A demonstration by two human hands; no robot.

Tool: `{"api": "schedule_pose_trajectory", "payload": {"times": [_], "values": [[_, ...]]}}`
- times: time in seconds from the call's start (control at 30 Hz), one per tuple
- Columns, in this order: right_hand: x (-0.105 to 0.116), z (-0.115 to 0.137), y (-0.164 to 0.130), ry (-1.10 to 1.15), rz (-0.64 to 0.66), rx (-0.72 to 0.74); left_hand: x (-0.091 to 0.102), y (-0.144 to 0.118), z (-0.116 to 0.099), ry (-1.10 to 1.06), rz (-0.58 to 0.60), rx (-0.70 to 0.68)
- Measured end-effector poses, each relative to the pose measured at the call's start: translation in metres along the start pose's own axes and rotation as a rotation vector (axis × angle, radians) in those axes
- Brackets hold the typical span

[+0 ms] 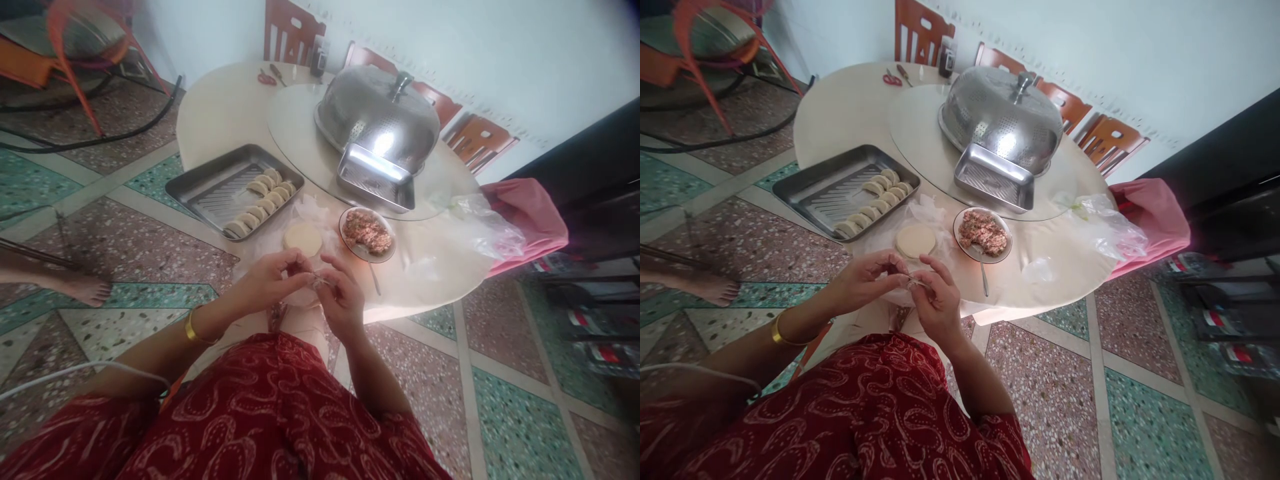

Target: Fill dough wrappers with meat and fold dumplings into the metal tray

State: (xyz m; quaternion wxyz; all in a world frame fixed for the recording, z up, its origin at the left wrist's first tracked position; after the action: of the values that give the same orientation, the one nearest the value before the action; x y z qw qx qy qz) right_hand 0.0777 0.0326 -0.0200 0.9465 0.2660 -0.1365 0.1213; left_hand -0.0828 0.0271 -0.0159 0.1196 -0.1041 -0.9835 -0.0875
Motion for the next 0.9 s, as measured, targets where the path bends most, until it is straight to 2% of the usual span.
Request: {"api": "schedule_pose_trajectory", "payload": {"times": [0.23,0.43,0.67,0.9], "values": [[0.003,-0.003,0.001,-0.007,-0.018,0.001,0.012,-0.006,0.002,0.074,0.008,0.061],[0.001,-0.004,0.003,-0.043,-0.005,-0.009,0.014,-0.01,-0.005,0.114,0.003,0.074],[-0.007,-0.001,0.002,-0.026,0.179,-0.034,0.009,-0.009,-0.005,0.052,-0.035,0.101],[-0.009,0.003,0.003,-0.033,0.172,-0.002,0.005,-0.009,0.001,-0.213,-0.027,0.097]]}}
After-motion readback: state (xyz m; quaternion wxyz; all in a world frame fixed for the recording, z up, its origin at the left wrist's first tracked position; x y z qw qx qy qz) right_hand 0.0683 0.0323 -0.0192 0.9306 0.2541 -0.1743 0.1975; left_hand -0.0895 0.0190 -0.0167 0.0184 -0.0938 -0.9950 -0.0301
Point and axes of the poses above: each hand's wrist, its own y-axis towards the middle knuckle, its own x-axis out of the back of the hand, z = x × y, the point moved 4 cm from there along y, towards the middle knuckle, and after that the axes turned 3 degrees about z, right-handed, at the moved point
